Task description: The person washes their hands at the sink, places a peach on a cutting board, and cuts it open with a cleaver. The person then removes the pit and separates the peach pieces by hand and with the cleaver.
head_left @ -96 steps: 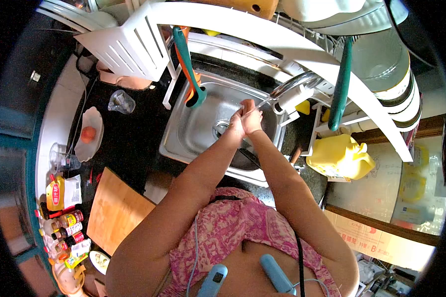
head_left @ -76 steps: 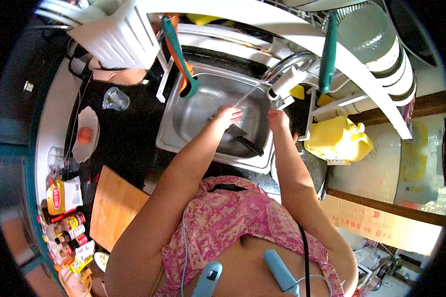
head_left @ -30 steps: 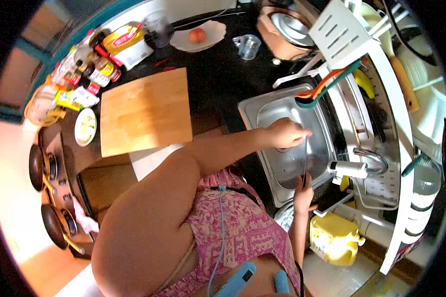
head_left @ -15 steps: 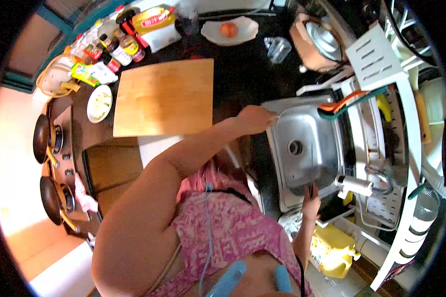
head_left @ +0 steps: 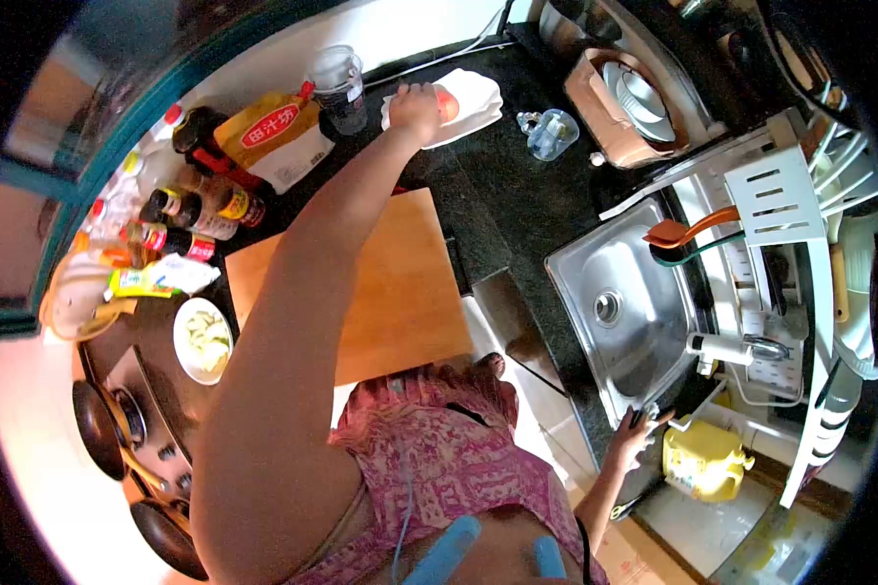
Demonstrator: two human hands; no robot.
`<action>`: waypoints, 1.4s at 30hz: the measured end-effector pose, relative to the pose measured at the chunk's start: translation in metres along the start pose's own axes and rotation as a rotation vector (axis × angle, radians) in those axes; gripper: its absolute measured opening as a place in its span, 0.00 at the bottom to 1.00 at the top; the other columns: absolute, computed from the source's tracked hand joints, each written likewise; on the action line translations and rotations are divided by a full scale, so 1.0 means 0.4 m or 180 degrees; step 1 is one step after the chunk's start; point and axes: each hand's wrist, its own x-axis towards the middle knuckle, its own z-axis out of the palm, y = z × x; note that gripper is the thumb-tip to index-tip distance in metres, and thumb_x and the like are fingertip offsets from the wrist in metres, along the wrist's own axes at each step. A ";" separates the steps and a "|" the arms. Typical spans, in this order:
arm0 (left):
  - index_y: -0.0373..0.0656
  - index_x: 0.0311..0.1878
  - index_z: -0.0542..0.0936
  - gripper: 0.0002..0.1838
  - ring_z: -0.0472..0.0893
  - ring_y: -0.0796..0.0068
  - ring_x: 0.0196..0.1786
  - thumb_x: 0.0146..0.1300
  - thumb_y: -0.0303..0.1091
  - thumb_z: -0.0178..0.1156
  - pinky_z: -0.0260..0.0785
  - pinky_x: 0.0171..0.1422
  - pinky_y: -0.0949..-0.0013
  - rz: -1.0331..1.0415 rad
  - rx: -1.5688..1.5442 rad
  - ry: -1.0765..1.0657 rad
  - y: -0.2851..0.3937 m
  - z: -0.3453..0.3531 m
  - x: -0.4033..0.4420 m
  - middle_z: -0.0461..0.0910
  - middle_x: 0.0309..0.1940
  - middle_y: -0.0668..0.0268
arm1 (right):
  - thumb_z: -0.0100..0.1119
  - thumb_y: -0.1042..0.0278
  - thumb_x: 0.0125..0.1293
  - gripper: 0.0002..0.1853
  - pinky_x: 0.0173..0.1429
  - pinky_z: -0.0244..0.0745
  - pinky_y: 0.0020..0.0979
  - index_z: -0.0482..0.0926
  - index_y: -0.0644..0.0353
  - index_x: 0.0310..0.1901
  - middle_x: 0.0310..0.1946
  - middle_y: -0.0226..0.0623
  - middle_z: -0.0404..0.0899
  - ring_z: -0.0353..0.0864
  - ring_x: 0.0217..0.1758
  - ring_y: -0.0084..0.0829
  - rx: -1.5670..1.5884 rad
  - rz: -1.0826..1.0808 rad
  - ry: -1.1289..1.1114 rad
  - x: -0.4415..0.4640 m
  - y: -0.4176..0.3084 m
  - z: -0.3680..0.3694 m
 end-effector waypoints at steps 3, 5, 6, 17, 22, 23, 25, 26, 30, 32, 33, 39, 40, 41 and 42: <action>0.40 0.54 0.73 0.32 0.72 0.62 0.57 0.50 0.51 0.65 0.62 0.61 0.62 0.0059 -0.0061 -0.0724 -0.014 0.050 0.064 0.75 0.52 0.59 | 0.55 0.55 0.67 0.22 0.46 0.73 0.38 0.75 0.68 0.52 0.41 0.54 0.80 0.80 0.41 0.45 -0.0002 -0.0160 0.0316 -0.068 -0.041 0.027; 0.41 0.57 0.70 0.37 0.72 0.61 0.57 0.47 0.52 0.68 0.64 0.61 0.60 0.0098 0.0091 -0.0468 -0.027 0.120 0.076 0.73 0.55 0.58 | 0.53 0.61 0.69 0.20 0.44 0.72 0.27 0.73 0.68 0.54 0.38 0.43 0.79 0.76 0.38 0.31 0.0719 -0.0445 0.0475 -0.119 -0.111 0.046; 0.41 0.59 0.69 0.38 0.73 0.61 0.57 0.46 0.50 0.70 0.65 0.60 0.60 -0.0110 0.0080 -0.0471 -0.022 0.123 0.069 0.73 0.56 0.57 | 0.54 0.61 0.69 0.20 0.43 0.72 0.27 0.72 0.68 0.54 0.36 0.43 0.79 0.76 0.37 0.31 0.0612 -0.0350 0.0238 -0.128 -0.136 0.038; 0.44 0.46 0.71 0.25 0.74 0.54 0.52 0.40 0.35 0.64 0.73 0.49 0.55 -0.0218 -0.1120 0.0284 -0.028 -0.026 0.006 0.71 0.46 0.56 | 0.53 0.63 0.69 0.20 0.64 0.61 0.42 0.69 0.59 0.60 0.44 0.52 0.80 0.81 0.43 0.46 -0.0490 -0.1895 0.1423 -0.052 -0.328 -0.015; 0.43 0.48 0.75 0.30 0.76 0.57 0.49 0.39 0.43 0.73 0.71 0.52 0.60 0.0572 -0.2042 0.0731 -0.118 -0.127 -0.239 0.76 0.44 0.57 | 0.53 0.53 0.68 0.20 0.35 0.74 0.41 0.75 0.65 0.46 0.30 0.46 0.81 0.79 0.30 0.44 -0.0175 -0.1172 -0.0139 0.059 -0.178 0.075; 0.43 0.47 0.75 0.30 0.76 0.57 0.49 0.39 0.43 0.73 0.71 0.51 0.60 0.0551 -0.2156 0.0310 -0.130 -0.158 -0.331 0.76 0.42 0.57 | 0.55 0.56 0.67 0.16 0.28 0.70 0.31 0.76 0.63 0.43 0.23 0.37 0.78 0.73 0.22 0.31 0.0842 -0.1408 -0.0106 0.033 -0.233 0.088; 0.44 0.49 0.74 0.32 0.75 0.56 0.49 0.38 0.43 0.73 0.70 0.52 0.58 -0.0040 -0.1919 -0.0106 -0.120 -0.116 -0.491 0.74 0.44 0.57 | 0.56 0.58 0.68 0.13 0.24 0.64 0.26 0.76 0.61 0.38 0.18 0.30 0.73 0.69 0.19 0.22 0.1274 -0.0882 -0.0757 -0.011 -0.329 0.105; 0.44 0.50 0.74 0.34 0.74 0.55 0.49 0.37 0.43 0.74 0.70 0.52 0.58 -0.0329 -0.1842 -0.0346 -0.104 -0.118 -0.568 0.73 0.45 0.57 | 0.56 0.59 0.68 0.12 0.22 0.62 0.23 0.76 0.61 0.36 0.17 0.27 0.71 0.67 0.17 0.18 0.1610 -0.0549 -0.1155 -0.041 -0.393 0.105; 0.44 0.53 0.72 0.35 0.70 0.52 0.52 0.38 0.38 0.73 0.67 0.55 0.56 -0.1346 -0.3487 -0.0169 -0.052 0.033 -0.742 0.69 0.51 0.56 | 0.55 0.64 0.69 0.10 0.20 0.58 0.20 0.74 0.64 0.38 0.16 0.24 0.67 0.65 0.16 0.15 0.2128 -0.1228 -0.2099 -0.107 -0.660 0.130; 0.43 0.55 0.71 0.34 0.68 0.50 0.54 0.40 0.35 0.72 0.65 0.57 0.54 -0.1060 -0.2763 0.0203 -0.022 0.002 -0.769 0.67 0.52 0.55 | 0.54 0.66 0.69 0.09 0.20 0.58 0.20 0.74 0.64 0.40 0.17 0.24 0.67 0.64 0.15 0.15 0.1995 -0.1371 -0.2342 -0.126 -0.751 0.137; 0.43 0.55 0.70 0.33 0.67 0.49 0.55 0.42 0.33 0.71 0.64 0.58 0.54 -0.0545 -0.1508 0.0345 -0.008 -0.035 -0.773 0.66 0.52 0.54 | 0.54 0.66 0.69 0.09 0.20 0.59 0.20 0.74 0.63 0.42 0.17 0.24 0.68 0.64 0.15 0.15 0.1922 -0.1549 -0.2547 -0.138 -0.789 0.133; 0.41 0.55 0.70 0.31 0.67 0.48 0.54 0.48 0.36 0.70 0.63 0.58 0.54 -0.0986 -0.2021 0.0577 0.007 -0.063 -0.791 0.67 0.52 0.52 | 0.51 0.67 0.70 0.08 0.17 0.60 0.22 0.74 0.61 0.46 0.18 0.26 0.68 0.64 0.14 0.15 0.1412 -0.2559 -0.2682 -0.188 -0.857 0.218; 0.41 0.55 0.70 0.31 0.67 0.48 0.54 0.48 0.36 0.70 0.63 0.58 0.54 -0.1009 -0.2035 0.0571 0.006 -0.071 -0.789 0.67 0.52 0.52 | 0.53 0.66 0.68 0.10 0.26 0.67 0.32 0.74 0.60 0.46 0.25 0.39 0.74 0.73 0.24 0.33 0.1295 -0.2630 -0.2672 -0.200 -0.861 0.223; 0.40 0.55 0.70 0.31 0.67 0.49 0.53 0.48 0.37 0.70 0.63 0.57 0.54 -0.1112 -0.2256 0.0657 0.007 -0.080 -0.784 0.68 0.51 0.52 | 0.53 0.66 0.67 0.10 0.28 0.69 0.37 0.74 0.60 0.46 0.27 0.44 0.76 0.75 0.27 0.40 0.1233 -0.2731 -0.2641 -0.209 -0.866 0.224; 0.39 0.54 0.70 0.30 0.67 0.50 0.53 0.49 0.39 0.70 0.63 0.57 0.54 -0.1216 -0.2478 0.0751 0.009 -0.086 -0.780 0.69 0.50 0.52 | 0.53 0.65 0.66 0.11 0.31 0.71 0.42 0.73 0.60 0.46 0.28 0.49 0.77 0.77 0.30 0.48 0.1171 -0.2832 -0.2607 -0.218 -0.871 0.225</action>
